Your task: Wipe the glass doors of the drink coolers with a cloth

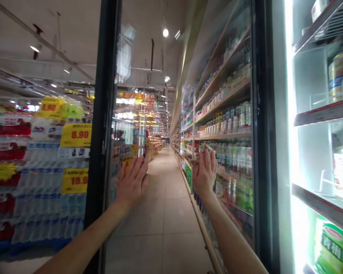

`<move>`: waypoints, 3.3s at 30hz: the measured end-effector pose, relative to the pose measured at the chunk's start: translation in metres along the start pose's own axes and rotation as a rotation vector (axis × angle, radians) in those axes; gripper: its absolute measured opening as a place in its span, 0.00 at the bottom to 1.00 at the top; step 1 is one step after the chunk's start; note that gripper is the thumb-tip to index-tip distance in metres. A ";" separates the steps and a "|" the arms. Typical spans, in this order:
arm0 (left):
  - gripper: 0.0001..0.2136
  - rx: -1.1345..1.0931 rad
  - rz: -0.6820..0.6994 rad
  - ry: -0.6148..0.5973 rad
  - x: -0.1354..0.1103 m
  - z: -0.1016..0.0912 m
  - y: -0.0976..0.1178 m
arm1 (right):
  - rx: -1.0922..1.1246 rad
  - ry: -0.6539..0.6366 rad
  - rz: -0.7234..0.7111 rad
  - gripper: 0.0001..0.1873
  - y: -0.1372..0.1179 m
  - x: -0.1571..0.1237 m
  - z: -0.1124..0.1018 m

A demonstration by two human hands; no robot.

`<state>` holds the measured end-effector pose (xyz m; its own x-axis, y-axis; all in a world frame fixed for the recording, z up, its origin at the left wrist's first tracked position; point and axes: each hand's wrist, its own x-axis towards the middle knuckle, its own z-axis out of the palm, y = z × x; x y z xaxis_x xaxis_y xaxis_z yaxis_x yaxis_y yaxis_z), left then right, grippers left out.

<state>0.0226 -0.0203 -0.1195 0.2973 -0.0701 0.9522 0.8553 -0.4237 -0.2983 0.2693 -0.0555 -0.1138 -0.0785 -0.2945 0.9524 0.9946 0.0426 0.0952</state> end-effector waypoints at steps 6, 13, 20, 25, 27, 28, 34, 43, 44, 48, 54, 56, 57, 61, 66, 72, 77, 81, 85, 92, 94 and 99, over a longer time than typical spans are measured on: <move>0.22 -0.007 -0.003 0.005 -0.001 0.000 0.001 | 0.145 -0.185 -0.282 0.24 -0.018 -0.017 -0.004; 0.23 -0.005 -0.023 0.002 -0.002 0.000 0.004 | 0.072 -0.101 -0.135 0.25 -0.011 -0.011 -0.002; 0.26 -0.023 -0.021 -0.007 -0.004 -0.001 0.004 | 0.031 -0.006 0.012 0.27 -0.002 -0.007 0.000; 0.25 -0.014 -0.017 -0.002 -0.006 0.000 0.004 | 0.166 -0.188 -0.282 0.26 -0.014 -0.009 -0.002; 0.24 -0.007 -0.014 0.004 -0.006 0.000 0.004 | 0.157 -0.185 -0.270 0.26 -0.012 -0.007 -0.001; 0.24 -0.004 -0.013 0.007 -0.006 0.000 0.004 | 0.121 -0.129 -0.176 0.26 -0.009 -0.005 0.001; 0.24 -0.001 -0.028 -0.006 -0.007 0.000 0.005 | 0.146 -0.132 -0.142 0.27 -0.014 -0.002 0.002; 0.25 -0.022 -0.042 -0.032 -0.010 0.000 0.006 | 0.088 -0.027 -0.044 0.26 -0.022 0.003 0.005; 0.26 -0.029 -0.045 -0.030 -0.010 0.000 0.006 | 0.117 -0.081 -0.118 0.26 -0.026 0.001 0.004; 0.26 -0.032 -0.039 -0.015 -0.012 -0.001 0.007 | 0.157 -0.207 -0.314 0.24 -0.031 -0.010 -0.002; 0.28 -0.032 -0.043 -0.028 -0.015 -0.003 0.009 | 0.089 -0.107 -0.068 0.27 -0.024 -0.017 -0.004; 0.28 -0.032 -0.048 -0.025 -0.016 -0.002 0.009 | 0.156 -0.212 -0.204 0.28 -0.030 -0.024 -0.006; 0.28 -0.029 -0.048 -0.023 -0.017 -0.002 0.010 | 0.170 -0.240 -0.241 0.28 -0.032 -0.026 -0.007; 0.28 -0.024 -0.045 -0.026 -0.019 -0.002 0.011 | 0.075 -0.085 -0.011 0.27 -0.027 -0.031 -0.011; 0.26 -0.014 -0.041 -0.029 -0.021 -0.003 0.012 | 0.144 -0.218 -0.145 0.28 -0.028 -0.041 -0.016; 0.24 -0.005 -0.037 -0.044 -0.023 -0.004 0.013 | 0.072 -0.071 -0.003 0.28 -0.030 -0.040 -0.015; 0.25 0.016 -0.025 -0.039 -0.025 -0.004 0.013 | 0.168 -0.244 -0.223 0.26 -0.039 -0.042 -0.016; 0.25 0.009 -0.020 -0.039 -0.027 -0.003 0.013 | 0.087 -0.107 -0.032 0.27 -0.032 -0.036 -0.013; 0.25 -0.025 -0.052 -0.034 -0.030 -0.002 0.014 | 0.131 -0.179 -0.121 0.27 -0.036 -0.039 -0.014; 0.24 -0.023 -0.055 -0.040 -0.032 -0.002 0.016 | 0.078 -0.103 -0.042 0.27 -0.027 -0.036 -0.014; 0.24 -0.014 -0.043 -0.033 -0.033 -0.002 0.016 | 0.083 -0.095 -0.030 0.28 -0.027 -0.035 -0.014; 0.25 -0.012 -0.042 -0.038 -0.034 -0.002 0.015 | 0.159 -0.246 -0.253 0.26 -0.033 -0.036 -0.014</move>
<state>0.0248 -0.0261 -0.1563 0.2775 -0.0174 0.9606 0.8621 -0.4367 -0.2570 0.2398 -0.0602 -0.1550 -0.3536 -0.0775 0.9322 0.9200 0.1512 0.3616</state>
